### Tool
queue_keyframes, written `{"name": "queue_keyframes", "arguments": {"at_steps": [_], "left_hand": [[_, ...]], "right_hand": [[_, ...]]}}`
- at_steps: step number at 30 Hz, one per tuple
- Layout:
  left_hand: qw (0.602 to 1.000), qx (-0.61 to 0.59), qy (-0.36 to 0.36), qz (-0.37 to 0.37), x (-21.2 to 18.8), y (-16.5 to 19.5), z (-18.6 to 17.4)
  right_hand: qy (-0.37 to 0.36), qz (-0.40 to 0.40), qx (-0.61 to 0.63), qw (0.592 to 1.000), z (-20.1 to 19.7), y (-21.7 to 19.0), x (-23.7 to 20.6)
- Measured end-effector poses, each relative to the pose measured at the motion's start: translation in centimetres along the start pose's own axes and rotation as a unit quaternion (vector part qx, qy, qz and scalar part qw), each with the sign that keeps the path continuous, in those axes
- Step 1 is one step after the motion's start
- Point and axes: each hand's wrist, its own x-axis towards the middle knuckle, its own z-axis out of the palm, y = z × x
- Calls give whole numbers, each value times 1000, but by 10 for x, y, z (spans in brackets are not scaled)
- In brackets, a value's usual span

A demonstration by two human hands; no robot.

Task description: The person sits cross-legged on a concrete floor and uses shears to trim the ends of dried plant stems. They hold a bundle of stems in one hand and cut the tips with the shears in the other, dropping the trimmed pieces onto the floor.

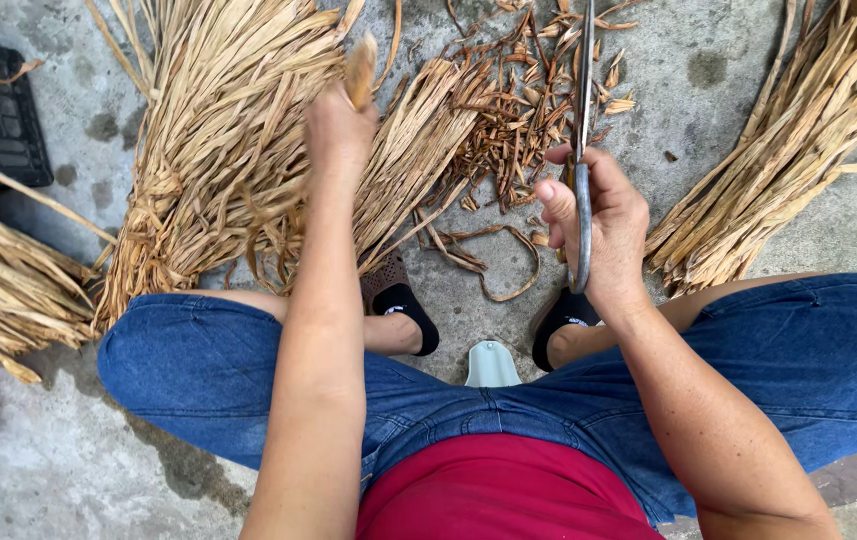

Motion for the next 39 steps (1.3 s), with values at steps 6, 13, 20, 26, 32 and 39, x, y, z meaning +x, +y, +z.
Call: {"name": "queue_keyframes", "arguments": {"at_steps": [6,13,20,26,32,39], "left_hand": [[996,74,15,45,22,-43,83],[992,119,-11,47,13,-51,115],[991,80,-80,-68,21,-47,104],[959,-231,-165,-5,24,-18,75],[932,-293,-186,107,-14,18,37],[887,-376,-211,164,-71,36,19]], "right_hand": [[11,25,9,1000,-5,7,8],[15,43,-21,999,-1,15,16],[2,55,-10,998,1,23,24],[-16,43,-308,950,-7,26,26],[-11,-39,-331,943,-8,25,22],[-27,-28,-221,975,-4,17,12]]}}
